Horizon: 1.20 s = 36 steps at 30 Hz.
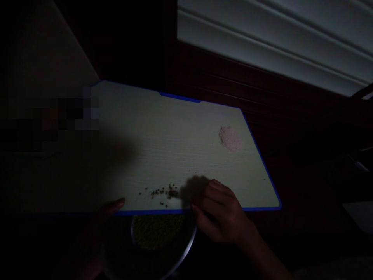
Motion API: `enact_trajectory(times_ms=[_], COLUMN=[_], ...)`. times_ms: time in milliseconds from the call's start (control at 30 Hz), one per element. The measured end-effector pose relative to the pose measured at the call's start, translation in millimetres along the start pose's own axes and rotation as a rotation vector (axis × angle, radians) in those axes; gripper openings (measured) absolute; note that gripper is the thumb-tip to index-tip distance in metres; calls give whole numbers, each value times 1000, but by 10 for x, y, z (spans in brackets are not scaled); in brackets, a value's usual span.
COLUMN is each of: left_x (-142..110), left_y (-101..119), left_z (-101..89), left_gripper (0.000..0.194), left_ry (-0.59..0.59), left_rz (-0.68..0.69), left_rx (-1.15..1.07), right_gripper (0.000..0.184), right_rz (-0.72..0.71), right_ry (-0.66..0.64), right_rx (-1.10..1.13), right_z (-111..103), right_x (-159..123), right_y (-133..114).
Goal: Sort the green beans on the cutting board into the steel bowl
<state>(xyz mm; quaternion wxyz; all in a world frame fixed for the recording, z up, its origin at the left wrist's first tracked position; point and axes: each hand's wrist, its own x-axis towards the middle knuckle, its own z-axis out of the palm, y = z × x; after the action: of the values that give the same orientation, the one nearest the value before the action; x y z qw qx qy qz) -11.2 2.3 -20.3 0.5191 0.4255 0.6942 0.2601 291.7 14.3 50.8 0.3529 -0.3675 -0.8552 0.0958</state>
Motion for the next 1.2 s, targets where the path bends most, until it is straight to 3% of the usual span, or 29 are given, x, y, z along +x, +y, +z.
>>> enact_trajectory(times_ms=[100,333,700,900,1033,1200], left_x=[-26,-34,-52,9,8,-44], left_y=[85,102,99,-50,18,130], left_z=[-11,-25,-11,22,-4,-36], left_gripper=[61,70,51,55,67,60], left_ry=[-33,-45,-48,82,-30,-48], left_rz=[-93,-86,-31,8,-10,-50], left_rx=[-25,-38,-94,-25,-10,-27], right_gripper=[11,10,8,9,8,7], right_rz=[61,208,72,182,178,108], right_ry=[43,90,10,116,57,3], right_rx=[-40,-163,-40,-107,-104,-42], right_z=[-4,-89,-77,-107,-93,-93], right_x=[-9,5,13,12,35,5], right_y=[20,34,40,55,58,57])
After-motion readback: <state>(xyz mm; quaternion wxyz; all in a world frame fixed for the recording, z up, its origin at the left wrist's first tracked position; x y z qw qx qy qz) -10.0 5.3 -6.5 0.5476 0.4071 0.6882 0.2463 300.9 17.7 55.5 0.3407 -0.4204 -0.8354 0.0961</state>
